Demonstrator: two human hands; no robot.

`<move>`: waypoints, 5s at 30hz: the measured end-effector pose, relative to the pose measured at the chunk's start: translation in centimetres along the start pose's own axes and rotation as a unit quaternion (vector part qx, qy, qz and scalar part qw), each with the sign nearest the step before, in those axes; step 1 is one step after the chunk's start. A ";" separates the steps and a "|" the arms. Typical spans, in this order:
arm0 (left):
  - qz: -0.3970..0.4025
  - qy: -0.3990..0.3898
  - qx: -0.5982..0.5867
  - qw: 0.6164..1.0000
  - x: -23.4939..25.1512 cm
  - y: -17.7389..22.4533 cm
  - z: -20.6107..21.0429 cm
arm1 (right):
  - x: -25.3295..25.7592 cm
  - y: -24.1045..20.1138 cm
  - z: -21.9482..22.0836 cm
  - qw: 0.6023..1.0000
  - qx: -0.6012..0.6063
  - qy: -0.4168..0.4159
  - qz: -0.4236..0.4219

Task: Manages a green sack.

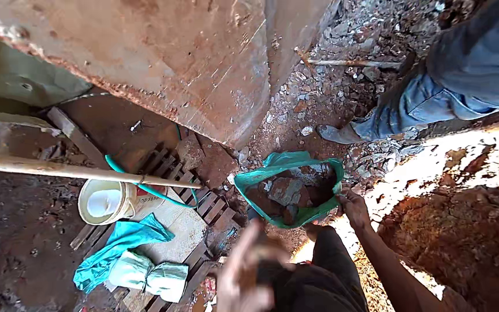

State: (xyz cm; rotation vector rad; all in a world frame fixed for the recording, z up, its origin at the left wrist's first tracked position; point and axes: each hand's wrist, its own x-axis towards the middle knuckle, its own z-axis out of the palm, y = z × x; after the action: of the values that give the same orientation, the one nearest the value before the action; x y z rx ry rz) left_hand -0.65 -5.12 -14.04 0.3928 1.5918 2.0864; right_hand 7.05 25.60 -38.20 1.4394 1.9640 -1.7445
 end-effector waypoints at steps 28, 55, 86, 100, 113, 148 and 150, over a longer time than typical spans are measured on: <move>-0.177 0.280 -0.138 0.933 10.2 -29.9 -17.3 | 7.7 5.2 -1.3 0.938 -0.205 0.273 0.061; -0.283 0.344 0.000 0.895 7.5 -26.6 -12.5 | 0.0 0.2 2.8 0.945 0.277 0.161 0.062; -0.293 0.361 0.033 0.885 12.1 -24.1 -9.8 | 6.8 1.7 0.3 0.969 0.178 0.144 0.096; -0.281 0.261 0.050 0.922 9.1 -7.7 -6.3 | -8.1 -11.1 -5.9 0.984 0.167 0.051 -0.035; -0.289 0.371 0.021 0.882 9.3 -23.2 -10.8 | 4.6 2.3 0.5 0.947 0.184 0.230 0.127; -0.195 -0.297 0.519 0.777 15.3 -21.7 -9.6 | -0.6 9.7 6.4 0.959 0.006 0.036 0.280; -0.223 -0.342 0.534 0.740 15.5 -26.3 -6.9 | 0.5 9.0 8.5 0.960 -0.007 0.019 0.281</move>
State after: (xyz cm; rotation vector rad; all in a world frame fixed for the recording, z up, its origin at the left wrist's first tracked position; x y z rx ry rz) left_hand -11.89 2.96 -42.12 0.8987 1.9294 0.3695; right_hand 9.23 17.61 -47.45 1.8041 1.3744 -1.4445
